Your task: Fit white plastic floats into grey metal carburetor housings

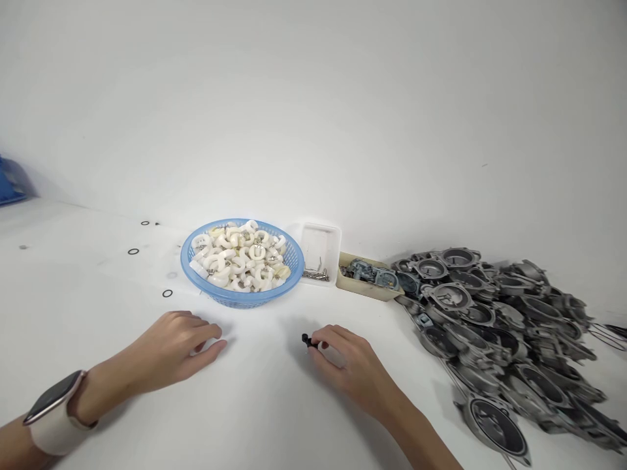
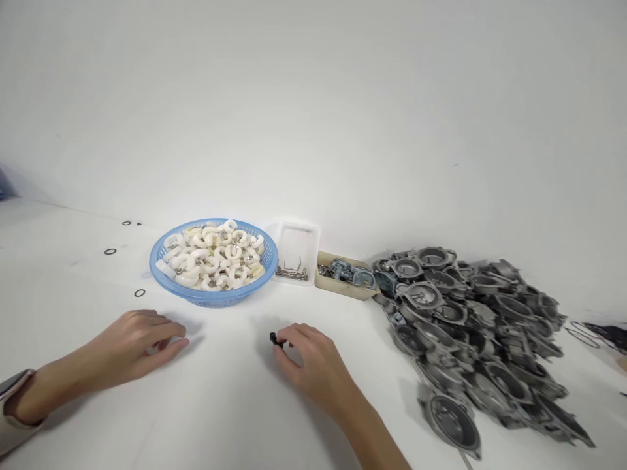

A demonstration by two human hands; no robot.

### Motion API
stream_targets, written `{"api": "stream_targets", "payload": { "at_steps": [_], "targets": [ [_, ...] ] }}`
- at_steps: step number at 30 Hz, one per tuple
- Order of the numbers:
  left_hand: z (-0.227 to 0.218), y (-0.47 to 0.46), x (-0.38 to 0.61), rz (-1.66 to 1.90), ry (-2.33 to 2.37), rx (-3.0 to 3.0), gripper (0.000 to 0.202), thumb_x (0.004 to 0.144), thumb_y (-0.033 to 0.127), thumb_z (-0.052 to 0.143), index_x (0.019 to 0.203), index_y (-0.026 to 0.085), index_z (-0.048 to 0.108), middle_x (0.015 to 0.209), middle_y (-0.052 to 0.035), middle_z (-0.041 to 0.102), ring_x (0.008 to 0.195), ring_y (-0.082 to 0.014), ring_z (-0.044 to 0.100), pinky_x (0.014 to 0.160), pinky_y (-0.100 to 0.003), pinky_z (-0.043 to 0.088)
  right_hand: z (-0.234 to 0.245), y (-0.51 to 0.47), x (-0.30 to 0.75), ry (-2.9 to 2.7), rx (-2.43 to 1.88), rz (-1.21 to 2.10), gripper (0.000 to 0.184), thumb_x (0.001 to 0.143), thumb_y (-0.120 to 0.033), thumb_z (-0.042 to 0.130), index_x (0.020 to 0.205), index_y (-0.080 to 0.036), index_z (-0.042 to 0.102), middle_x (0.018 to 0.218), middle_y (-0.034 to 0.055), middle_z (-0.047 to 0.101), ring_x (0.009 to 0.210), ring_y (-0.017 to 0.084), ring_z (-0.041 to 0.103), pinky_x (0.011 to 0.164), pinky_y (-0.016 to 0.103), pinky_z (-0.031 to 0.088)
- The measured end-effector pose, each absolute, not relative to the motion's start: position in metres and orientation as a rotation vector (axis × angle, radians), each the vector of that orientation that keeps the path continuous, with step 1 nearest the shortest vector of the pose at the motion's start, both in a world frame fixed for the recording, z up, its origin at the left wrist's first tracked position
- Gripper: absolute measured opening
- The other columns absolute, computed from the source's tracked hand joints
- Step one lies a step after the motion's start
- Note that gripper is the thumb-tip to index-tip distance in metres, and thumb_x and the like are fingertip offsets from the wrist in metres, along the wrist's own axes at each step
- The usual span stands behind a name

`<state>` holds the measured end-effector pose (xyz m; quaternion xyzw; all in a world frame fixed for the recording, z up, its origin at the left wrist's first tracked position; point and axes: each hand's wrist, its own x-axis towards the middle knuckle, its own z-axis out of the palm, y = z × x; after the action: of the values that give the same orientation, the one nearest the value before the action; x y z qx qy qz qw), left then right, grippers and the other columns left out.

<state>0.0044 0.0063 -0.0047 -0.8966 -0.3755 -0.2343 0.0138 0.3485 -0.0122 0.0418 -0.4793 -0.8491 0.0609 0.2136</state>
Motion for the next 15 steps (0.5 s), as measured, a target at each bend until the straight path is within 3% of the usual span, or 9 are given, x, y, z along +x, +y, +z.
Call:
{"api": "stream_targets", "payload": {
  "at_steps": [4, 9, 15],
  "targets": [
    [-0.0056, 0.0065, 0.0036, -0.733, -1.164, -2.790, 0.031, 0.104, 0.035, 0.044, 0.082, 0.022, 0.061, 0.058, 0.0031, 0.055, 0.052, -0.0137, 0.052, 0.054, -0.030, 0.030, 0.0402, -0.0123, 0.3494, -2.339, -1.382, 0.197, 0.015, 0.096, -0.025, 0.054, 0.104, -0.024, 0.066, 0.094, 0.0033, 0.072, 0.080, 0.019, 0.068, 0.075, 0.033, 0.055],
    [-0.0054, 0.0068, 0.0038, -0.772, -1.146, -2.783, 0.029, 0.103, 0.034, 0.045, 0.084, 0.022, 0.063, 0.058, 0.0029, 0.055, 0.053, -0.0133, 0.053, 0.055, -0.029, 0.031, 0.0357, -0.0104, 0.3522, -2.335, -1.360, 0.199, 0.033, 0.093, -0.021, 0.054, 0.124, -0.025, 0.065, 0.105, 0.0049, 0.072, 0.084, 0.018, 0.068, 0.079, 0.034, 0.057],
    [-0.0037, 0.0072, 0.0043, -0.758, -1.142, -2.786, 0.032, 0.104, 0.033, 0.044, 0.081, 0.021, 0.061, 0.058, 0.0028, 0.056, 0.052, -0.0132, 0.052, 0.055, -0.029, 0.031, 0.0327, -0.0052, 0.3530, -2.295, -1.277, 0.273, 0.032, 0.089, -0.014, 0.051, 0.111, -0.026, 0.071, 0.112, 0.0058, 0.070, 0.094, 0.019, 0.069, 0.081, 0.030, 0.059]
  ]
}}
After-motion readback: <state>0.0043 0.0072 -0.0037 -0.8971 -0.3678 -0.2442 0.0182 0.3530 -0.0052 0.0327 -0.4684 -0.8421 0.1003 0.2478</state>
